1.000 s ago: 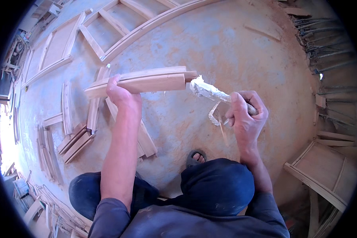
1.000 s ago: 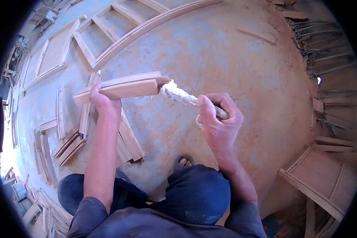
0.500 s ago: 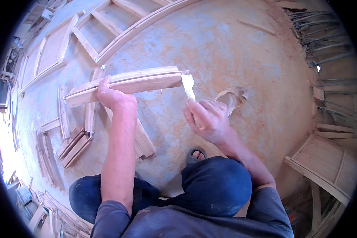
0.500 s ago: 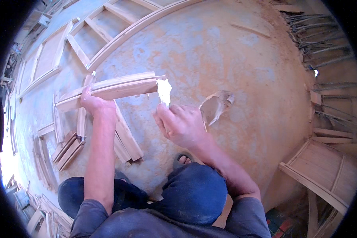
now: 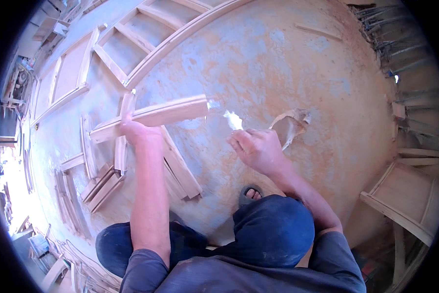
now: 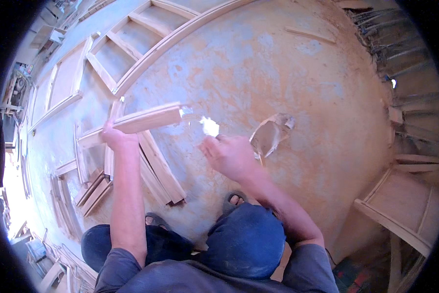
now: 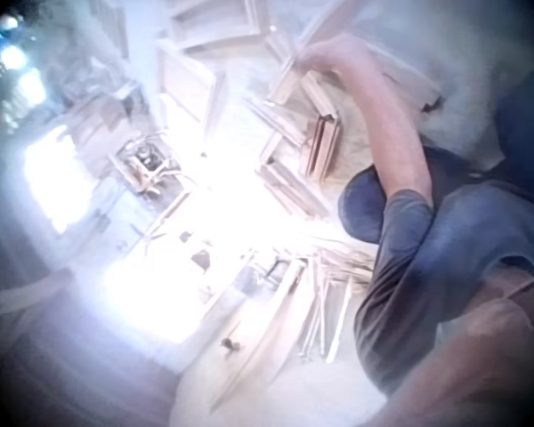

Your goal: The person cuts a wooden piece with a hand saw, then sits on the floor to apply glue to several small wooden pieces using a stick. They stand and use a hammer to tap the glued pieces into place on a larger wooden frame.

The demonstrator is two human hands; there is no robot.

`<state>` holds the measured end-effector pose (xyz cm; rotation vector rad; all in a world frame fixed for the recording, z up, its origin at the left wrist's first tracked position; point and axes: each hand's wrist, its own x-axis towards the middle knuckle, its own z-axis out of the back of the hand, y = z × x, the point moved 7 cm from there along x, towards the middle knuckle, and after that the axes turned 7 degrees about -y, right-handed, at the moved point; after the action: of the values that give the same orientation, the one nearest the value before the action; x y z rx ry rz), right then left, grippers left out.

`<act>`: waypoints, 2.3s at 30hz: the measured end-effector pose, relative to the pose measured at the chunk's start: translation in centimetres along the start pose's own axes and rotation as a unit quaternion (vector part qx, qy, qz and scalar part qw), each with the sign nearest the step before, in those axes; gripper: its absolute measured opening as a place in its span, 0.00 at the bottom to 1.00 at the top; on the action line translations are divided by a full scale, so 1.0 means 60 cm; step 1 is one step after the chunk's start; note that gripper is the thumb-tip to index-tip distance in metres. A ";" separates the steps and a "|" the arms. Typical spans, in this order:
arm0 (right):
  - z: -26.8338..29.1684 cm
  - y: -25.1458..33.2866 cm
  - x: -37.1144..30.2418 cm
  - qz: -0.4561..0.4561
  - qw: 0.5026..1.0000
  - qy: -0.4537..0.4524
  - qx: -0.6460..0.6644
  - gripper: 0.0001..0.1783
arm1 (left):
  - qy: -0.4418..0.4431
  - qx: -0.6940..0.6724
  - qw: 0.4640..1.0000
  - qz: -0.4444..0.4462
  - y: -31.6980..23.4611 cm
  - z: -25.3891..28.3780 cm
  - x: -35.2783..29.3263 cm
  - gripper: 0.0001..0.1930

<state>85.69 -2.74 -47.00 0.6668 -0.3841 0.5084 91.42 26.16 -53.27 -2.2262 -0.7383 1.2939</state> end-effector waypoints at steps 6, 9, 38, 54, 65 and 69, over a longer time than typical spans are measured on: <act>0.022 -0.093 -0.028 -0.311 0.919 -0.135 0.201 0.12 | 0.110 0.056 0.992 0.031 0.022 -0.023 0.036 0.27; 0.047 -0.114 -0.034 -0.455 0.818 -0.144 0.321 0.14 | 0.126 0.070 0.987 0.076 0.067 -0.018 -0.017 0.25; 0.064 -0.049 -0.023 -0.380 0.827 -0.136 0.390 0.09 | 0.235 0.031 0.971 0.033 0.017 -0.045 -0.024 0.24; 0.077 0.030 0.027 -0.232 0.918 0.017 0.323 0.09 | 0.108 0.025 0.993 0.032 0.054 -0.003 -0.014 0.27; 0.052 -0.081 -0.011 -0.382 0.864 -0.089 0.316 0.08 | 0.082 0.020 0.991 0.103 0.104 0.007 -0.002 0.25; 0.040 -0.095 -0.015 -0.404 0.867 -0.126 0.263 0.07 | 0.076 0.087 0.987 0.108 0.113 0.045 0.041 0.25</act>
<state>87.74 -8.48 -48.48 1.3458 -0.1727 -0.3054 91.56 22.97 -60.30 -2.2771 -0.3218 1.2167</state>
